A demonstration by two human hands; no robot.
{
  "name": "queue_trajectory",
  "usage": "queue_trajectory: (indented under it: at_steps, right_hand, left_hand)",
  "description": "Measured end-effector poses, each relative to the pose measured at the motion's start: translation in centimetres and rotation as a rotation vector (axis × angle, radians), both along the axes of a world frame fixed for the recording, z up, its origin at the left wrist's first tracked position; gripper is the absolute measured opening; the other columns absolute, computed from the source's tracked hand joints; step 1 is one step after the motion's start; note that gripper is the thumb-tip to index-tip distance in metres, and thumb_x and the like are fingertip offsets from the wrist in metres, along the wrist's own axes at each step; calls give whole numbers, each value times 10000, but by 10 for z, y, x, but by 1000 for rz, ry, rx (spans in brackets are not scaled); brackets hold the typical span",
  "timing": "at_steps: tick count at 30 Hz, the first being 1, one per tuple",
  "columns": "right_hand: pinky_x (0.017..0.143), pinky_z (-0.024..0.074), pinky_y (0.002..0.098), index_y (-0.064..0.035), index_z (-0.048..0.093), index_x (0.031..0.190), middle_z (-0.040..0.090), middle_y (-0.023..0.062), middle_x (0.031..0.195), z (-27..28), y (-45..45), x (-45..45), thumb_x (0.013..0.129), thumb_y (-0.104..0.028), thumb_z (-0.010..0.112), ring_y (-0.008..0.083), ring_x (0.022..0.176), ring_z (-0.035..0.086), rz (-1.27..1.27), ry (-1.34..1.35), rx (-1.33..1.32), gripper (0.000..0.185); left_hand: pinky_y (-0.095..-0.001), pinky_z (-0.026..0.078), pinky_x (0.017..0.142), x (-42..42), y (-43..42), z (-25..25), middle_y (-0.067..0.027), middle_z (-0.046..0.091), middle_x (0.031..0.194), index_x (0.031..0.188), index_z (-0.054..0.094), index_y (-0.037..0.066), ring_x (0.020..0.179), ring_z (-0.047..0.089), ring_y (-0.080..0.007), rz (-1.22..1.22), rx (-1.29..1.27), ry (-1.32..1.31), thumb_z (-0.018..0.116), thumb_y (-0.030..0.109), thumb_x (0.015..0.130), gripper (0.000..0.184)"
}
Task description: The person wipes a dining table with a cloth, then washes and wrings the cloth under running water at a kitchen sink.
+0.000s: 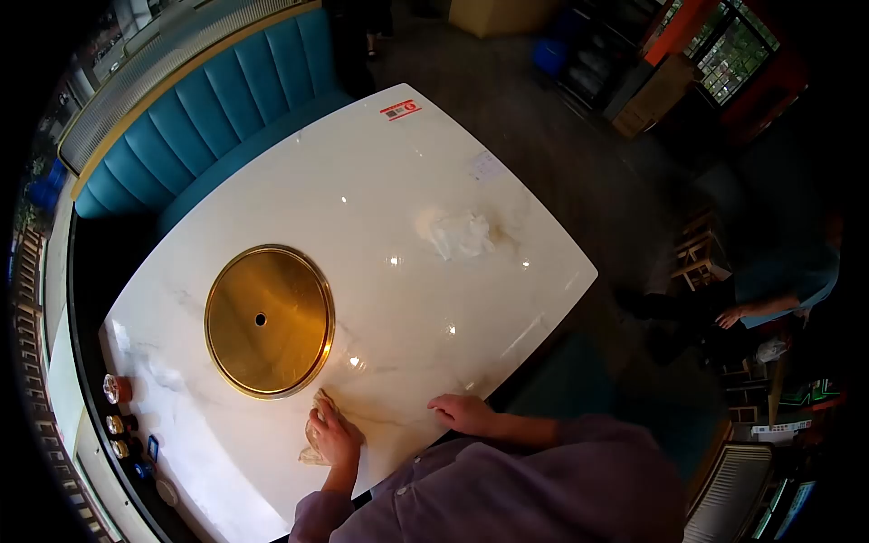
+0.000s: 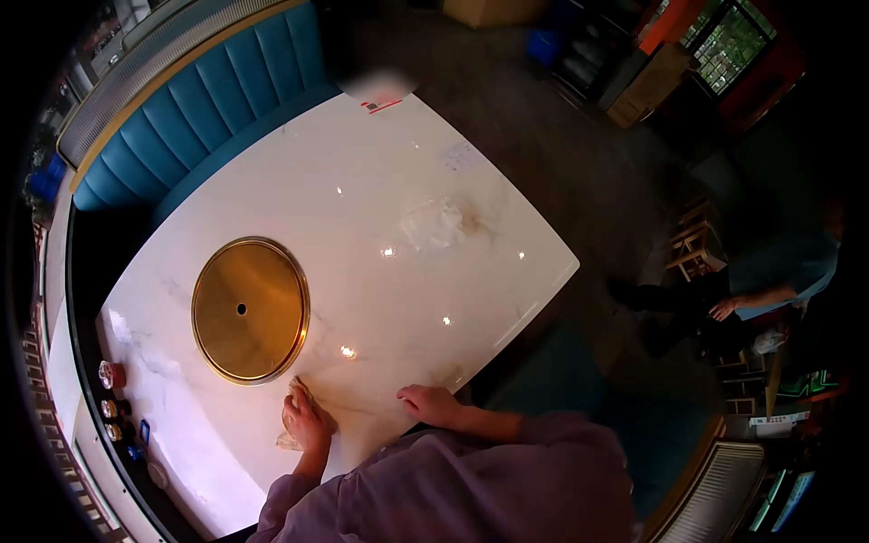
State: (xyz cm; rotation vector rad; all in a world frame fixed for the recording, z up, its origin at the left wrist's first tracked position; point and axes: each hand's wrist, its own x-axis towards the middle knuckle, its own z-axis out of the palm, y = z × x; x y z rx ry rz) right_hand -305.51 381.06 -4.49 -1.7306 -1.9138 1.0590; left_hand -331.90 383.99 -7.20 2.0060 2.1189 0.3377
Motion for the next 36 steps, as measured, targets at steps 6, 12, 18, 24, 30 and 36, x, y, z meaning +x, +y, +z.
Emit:
queue_trajectory:
  at_steps: [6,12,18,24,30,36]
  right_hand:
    - [662,474,383,-100,564,945,604,86,886,16,53,109,813,-178,486,276,777,588,173,121,51,172]
    - [692,479,350,-90,574,939,608,83,926,24,41,217,822,-169,494,261,817,589,-83,-52,57,162]
    - [742,464,349,-100,543,1006,593,88,967,23,-34,284,840,-187,463,270,870,573,-313,-63,-43,202]
    - [705,469,374,-150,546,997,596,79,958,-14,-41,381,833,-223,464,278,855,573,-271,-103,-158,197]
    - [653,474,342,-119,541,991,590,100,922,-76,52,514,829,-242,498,250,802,585,-202,26,40,207]
    - [610,472,299,-64,493,1090,569,63,868,-30,109,551,861,-394,496,187,724,576,-604,969,-412,402]
  left_hand:
    - [-437,455,746,186,2,3,-220,366,1175,1220,391,79,980,479,-399,-252,-76,-125,498,75,721,510]
    - [-424,425,809,282,43,-4,-188,376,1158,1202,392,120,998,473,-367,-382,-148,-145,526,87,721,501]
    - [-419,391,853,369,78,-3,-187,357,1170,1215,383,97,1008,460,-374,-546,-139,-108,637,110,635,634]
    - [-436,404,809,484,81,12,-191,433,1097,1152,454,82,969,483,-369,-699,-103,-178,532,97,703,456]
    - [-435,438,775,593,100,5,-189,464,1043,1100,506,82,900,521,-362,-840,-120,-156,569,110,650,455]
    - [-299,447,743,695,114,15,-113,547,1039,1091,527,62,939,515,-167,-66,-524,-1308,547,230,842,301]
